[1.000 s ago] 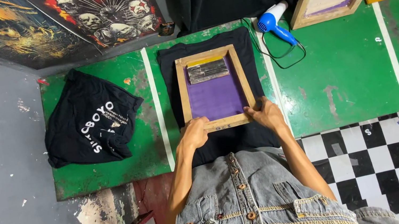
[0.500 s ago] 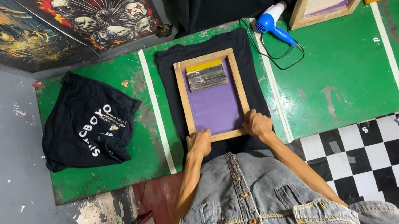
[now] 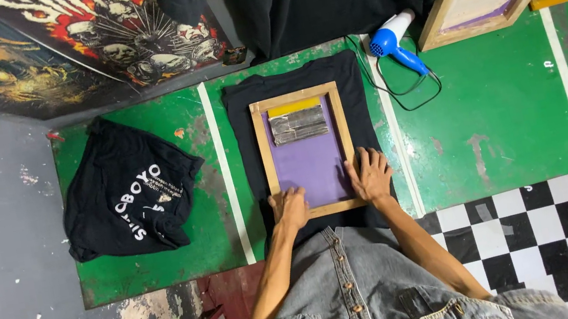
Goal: The person folds a black t-shirt on a green table, then places a screen printing frame over it. They use a squeegee to apply purple ink onto the shirt through the screen. Finally, they use a hairdryer to dry the printed design.
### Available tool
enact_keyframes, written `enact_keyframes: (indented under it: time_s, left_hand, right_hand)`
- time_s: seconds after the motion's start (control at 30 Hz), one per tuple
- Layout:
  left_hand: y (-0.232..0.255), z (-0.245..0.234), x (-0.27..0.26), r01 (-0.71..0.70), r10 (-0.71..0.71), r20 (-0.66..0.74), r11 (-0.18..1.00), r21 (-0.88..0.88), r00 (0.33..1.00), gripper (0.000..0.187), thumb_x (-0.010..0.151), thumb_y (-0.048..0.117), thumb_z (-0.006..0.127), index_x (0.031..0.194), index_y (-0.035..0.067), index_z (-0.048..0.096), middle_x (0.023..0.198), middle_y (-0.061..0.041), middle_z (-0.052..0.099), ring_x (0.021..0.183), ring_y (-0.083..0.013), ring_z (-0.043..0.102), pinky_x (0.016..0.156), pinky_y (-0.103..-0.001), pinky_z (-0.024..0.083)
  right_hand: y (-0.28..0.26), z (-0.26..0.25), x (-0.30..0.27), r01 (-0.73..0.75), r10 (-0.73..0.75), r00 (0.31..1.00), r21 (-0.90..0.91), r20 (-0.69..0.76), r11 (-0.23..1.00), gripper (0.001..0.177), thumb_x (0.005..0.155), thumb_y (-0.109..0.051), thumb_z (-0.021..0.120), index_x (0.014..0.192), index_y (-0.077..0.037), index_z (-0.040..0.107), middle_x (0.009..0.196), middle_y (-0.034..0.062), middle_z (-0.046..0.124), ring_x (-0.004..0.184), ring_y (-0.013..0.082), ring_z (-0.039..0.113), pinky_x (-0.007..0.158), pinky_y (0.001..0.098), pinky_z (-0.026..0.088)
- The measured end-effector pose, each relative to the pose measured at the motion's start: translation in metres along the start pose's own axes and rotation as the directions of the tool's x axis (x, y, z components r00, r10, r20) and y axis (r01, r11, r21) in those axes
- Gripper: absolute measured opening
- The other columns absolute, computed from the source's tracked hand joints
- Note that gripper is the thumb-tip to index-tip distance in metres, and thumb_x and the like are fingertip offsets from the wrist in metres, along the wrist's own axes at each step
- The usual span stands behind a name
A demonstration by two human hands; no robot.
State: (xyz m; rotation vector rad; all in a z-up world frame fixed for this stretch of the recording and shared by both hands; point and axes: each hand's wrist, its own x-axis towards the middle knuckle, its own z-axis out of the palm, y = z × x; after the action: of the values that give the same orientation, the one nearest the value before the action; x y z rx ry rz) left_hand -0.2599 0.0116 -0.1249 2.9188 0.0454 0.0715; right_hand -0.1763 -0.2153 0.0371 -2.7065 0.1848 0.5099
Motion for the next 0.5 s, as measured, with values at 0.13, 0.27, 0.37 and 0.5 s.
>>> enact_keyframes:
  time_s: [0.13,0.27,0.37,0.5]
  left_hand:
    - [0.005,-0.047,0.077,-0.036,0.028,0.314,0.999,0.020,0.949,0.047,0.086,0.037,0.060,0.130,0.024,0.055,0.132,-0.004,0.057,0.125,-0.0275,0.049,0.103,-0.063,0.039]
    - [0.022,-0.105,0.149,-0.016,-0.005,0.482,0.999,0.039,0.876,0.065,0.086,0.033,0.070,0.145,0.021,0.045,0.156,-0.009,0.038,0.144,-0.0299,0.035,0.107,-0.065,0.038]
    - [0.030,-0.121,0.182,-0.017,-0.020,0.526,0.998,0.064,0.850,0.085,0.089,0.026,0.075,0.160,0.019,0.028,0.169,-0.011,0.023,0.157,-0.0319,0.014,0.117,-0.065,0.028]
    - [0.031,-0.111,0.210,-0.063,0.030,0.543,0.997,0.043,0.839,0.102,0.085,0.004,0.076,0.163,0.021,0.013,0.174,-0.005,0.003,0.160,-0.0287,-0.001,0.122,-0.061,0.024]
  right_hand:
    - [0.003,0.036,0.013,-0.045,0.037,0.985,-0.046,-0.166,0.998,0.044,0.112,-0.056,0.021,0.145,-0.031,0.038,0.150,0.0056,0.030,0.146,0.0332,0.020,0.113,0.0560,0.022]
    - [0.006,0.053,0.013,-0.018,0.020,0.956,0.007,-0.292,1.000,0.038,0.114,-0.048,0.026,0.142,-0.030,0.044,0.148,0.0064,0.031,0.147,0.0317,0.019,0.112,0.0532,0.018]
    - [0.013,0.064,0.020,-0.019,0.028,0.911,0.027,-0.411,0.999,0.031,0.113,-0.040,0.032,0.137,-0.033,0.051,0.146,0.0031,0.039,0.146,0.0269,0.027,0.111,0.0491,0.020]
    - [0.015,0.070,0.024,-0.030,0.044,0.903,0.039,-0.428,0.999,0.032,0.112,-0.040,0.031,0.137,-0.035,0.050,0.147,0.0011,0.039,0.146,0.0262,0.028,0.111,0.0507,0.020]
